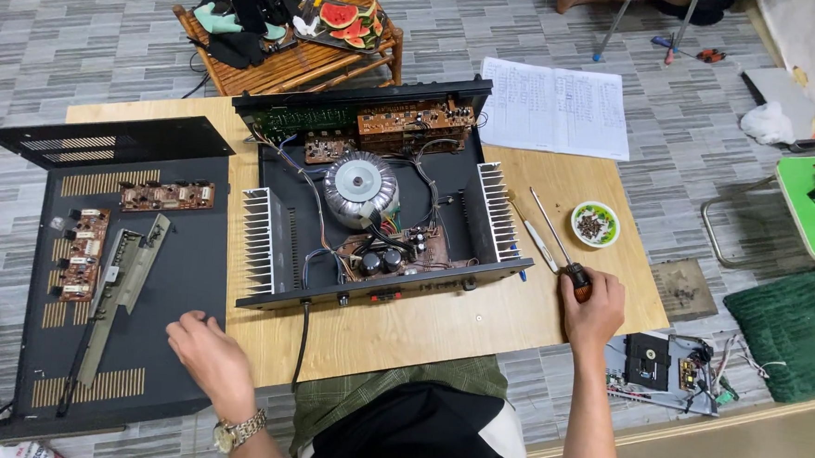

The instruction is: Disassemble an electronic amplifier by removing screws with a screwdriver

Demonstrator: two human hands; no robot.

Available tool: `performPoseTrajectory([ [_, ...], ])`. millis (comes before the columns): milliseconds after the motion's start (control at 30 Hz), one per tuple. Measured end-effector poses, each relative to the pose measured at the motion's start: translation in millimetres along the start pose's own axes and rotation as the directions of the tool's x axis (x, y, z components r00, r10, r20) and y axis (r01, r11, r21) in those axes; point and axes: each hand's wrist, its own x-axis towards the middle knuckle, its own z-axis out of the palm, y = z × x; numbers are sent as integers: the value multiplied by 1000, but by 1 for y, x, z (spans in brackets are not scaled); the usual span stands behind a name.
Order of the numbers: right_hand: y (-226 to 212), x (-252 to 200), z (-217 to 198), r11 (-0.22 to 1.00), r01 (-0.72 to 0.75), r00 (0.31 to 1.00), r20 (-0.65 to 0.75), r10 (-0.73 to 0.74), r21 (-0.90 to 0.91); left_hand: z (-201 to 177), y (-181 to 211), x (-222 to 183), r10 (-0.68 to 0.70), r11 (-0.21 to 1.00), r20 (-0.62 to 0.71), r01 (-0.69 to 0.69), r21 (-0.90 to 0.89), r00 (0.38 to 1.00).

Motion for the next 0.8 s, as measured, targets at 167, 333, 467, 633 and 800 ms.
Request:
performPoseTrajectory([
  [167, -6, 2, -5, 1000, 0, 1000, -1, 0, 23, -28, 20, 9, 131, 967, -232, -176, -184, 964],
  [333, -5, 0, -5, 1000, 4, 1000, 16, -4, 24, -41, 45, 10, 73, 907, -452, -248, -340, 889],
  [467, 19, -5, 16, 998, 36, 998, -53, -38, -42, -17, 63, 23, 179, 879, -453, -349, -326, 873],
  [633, 15, -4, 10, 999, 47, 998, -51, -47, -15, -14, 112, 38, 505, 805, -194, -540, -245, 841],
  [800, 12, -4, 10, 1000, 15, 998, -55, -15, -2, -5, 119, 42, 528, 838, -87, -535, -113, 845],
])
